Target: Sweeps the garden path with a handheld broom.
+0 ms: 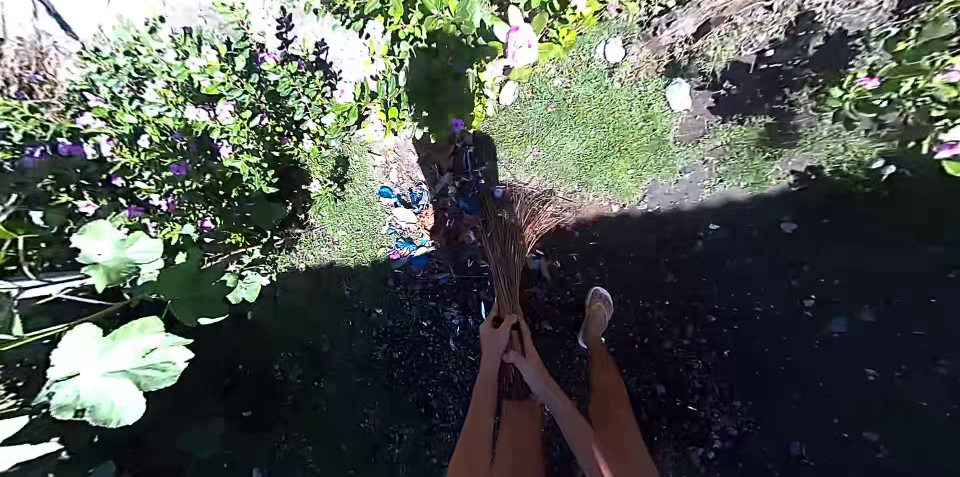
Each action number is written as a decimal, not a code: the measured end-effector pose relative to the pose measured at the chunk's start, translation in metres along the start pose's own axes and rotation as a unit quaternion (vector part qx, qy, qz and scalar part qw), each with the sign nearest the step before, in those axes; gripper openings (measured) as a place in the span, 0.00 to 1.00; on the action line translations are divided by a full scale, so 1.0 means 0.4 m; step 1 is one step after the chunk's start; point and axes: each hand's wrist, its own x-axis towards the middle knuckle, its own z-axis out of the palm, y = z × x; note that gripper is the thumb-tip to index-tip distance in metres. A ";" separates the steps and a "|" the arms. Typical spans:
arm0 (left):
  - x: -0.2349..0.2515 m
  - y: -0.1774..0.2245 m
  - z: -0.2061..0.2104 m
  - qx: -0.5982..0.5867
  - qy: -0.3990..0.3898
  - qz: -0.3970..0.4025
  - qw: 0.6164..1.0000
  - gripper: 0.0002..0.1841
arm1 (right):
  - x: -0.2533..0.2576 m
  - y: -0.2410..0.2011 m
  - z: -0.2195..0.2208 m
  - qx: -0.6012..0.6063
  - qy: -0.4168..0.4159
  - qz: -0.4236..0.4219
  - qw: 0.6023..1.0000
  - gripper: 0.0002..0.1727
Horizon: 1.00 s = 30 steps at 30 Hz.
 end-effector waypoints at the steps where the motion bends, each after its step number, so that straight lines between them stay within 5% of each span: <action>1: -0.018 0.004 -0.023 -0.009 0.030 0.003 1.000 0.32 | -0.001 0.000 0.015 -0.008 -0.027 0.003 1.000 0.55; 6: -0.117 0.011 -0.049 -0.016 0.085 0.034 0.996 0.34 | -0.080 -0.004 0.027 -0.025 -0.052 0.003 0.998 0.58; 10: -0.137 0.002 -0.061 0.032 -0.077 0.033 0.996 0.35 | -0.168 0.032 0.085 0.009 0.101 -0.027 0.994 0.58; 13: -0.027 0.002 -0.062 0.056 -0.142 0.023 0.988 0.34 | -0.076 0.037 0.115 0.029 0.155 -0.052 0.986 0.57; 17: 0.087 0.030 -0.119 -0.003 0.006 0.008 1.000 0.33 | 0.101 -0.011 0.127 -0.017 0.018 -0.026 0.999 0.52; 22: -0.003 0.033 -0.155 0.000 0.087 0.036 0.996 0.34 | 0.029 -0.015 0.146 -0.012 -0.035 -0.017 0.999 0.53; 26: -0.117 -0.023 -0.181 0.077 -0.074 0.030 0.994 0.35 | -0.143 0.075 0.213 0.056 0.102 -0.022 0.993 0.54; 30: -0.104 -0.053 -0.168 0.130 -0.290 -0.034 0.947 0.37 | -0.205 0.058 0.286 0.123 0.263 0.006 0.957 0.53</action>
